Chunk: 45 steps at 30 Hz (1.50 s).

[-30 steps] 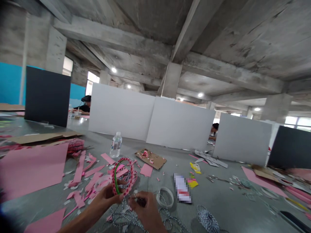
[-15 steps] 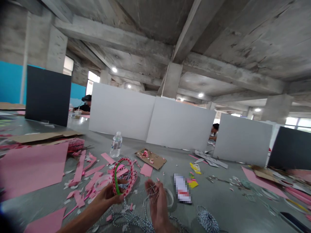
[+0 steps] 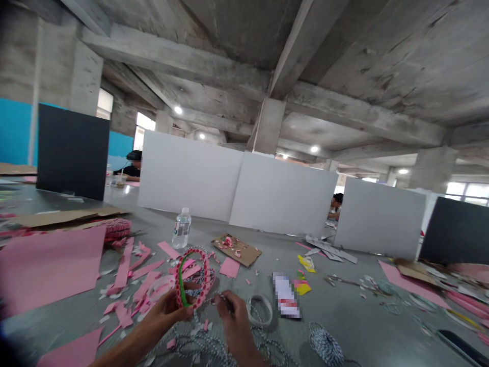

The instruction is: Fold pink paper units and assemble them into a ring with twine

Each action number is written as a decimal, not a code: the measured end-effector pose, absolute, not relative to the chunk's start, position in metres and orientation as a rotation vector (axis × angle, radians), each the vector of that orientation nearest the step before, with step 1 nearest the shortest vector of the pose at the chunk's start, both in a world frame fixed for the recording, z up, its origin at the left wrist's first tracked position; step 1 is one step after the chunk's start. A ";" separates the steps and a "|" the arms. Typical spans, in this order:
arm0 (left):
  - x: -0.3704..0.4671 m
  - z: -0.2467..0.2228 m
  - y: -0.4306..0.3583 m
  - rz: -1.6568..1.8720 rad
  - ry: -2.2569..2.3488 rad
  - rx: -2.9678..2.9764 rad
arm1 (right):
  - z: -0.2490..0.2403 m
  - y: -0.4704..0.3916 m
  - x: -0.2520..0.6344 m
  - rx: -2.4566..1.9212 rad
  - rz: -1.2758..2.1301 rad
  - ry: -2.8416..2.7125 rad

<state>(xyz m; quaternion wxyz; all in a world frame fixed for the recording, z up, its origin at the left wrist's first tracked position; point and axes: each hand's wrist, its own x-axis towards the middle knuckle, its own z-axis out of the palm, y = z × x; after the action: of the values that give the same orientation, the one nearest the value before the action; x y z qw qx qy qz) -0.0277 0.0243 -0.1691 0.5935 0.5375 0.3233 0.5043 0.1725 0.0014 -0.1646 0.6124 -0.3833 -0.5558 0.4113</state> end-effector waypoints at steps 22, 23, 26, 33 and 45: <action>-0.027 -0.175 0.029 1.197 0.771 1.251 | -0.161 0.001 0.173 -0.728 1.180 -1.023; -0.027 -0.177 0.029 1.199 0.773 1.249 | -0.160 0.000 0.174 -0.712 1.212 -0.979; -0.027 -0.178 0.030 1.200 0.768 1.241 | -0.157 -0.009 0.173 -0.839 1.224 -1.006; -0.028 -0.168 0.025 1.196 0.715 1.242 | -0.163 -0.007 0.167 -0.990 0.971 -1.308; -0.027 -0.177 0.031 1.198 0.774 1.261 | -0.158 0.000 0.175 -0.801 1.129 -0.861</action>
<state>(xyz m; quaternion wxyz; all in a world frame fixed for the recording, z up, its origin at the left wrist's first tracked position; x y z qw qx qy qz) -0.0272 0.0315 -0.1773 0.5801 0.5396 0.3312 0.5124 0.1752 0.0002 -0.1579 0.6858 -0.3576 -0.3845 0.5039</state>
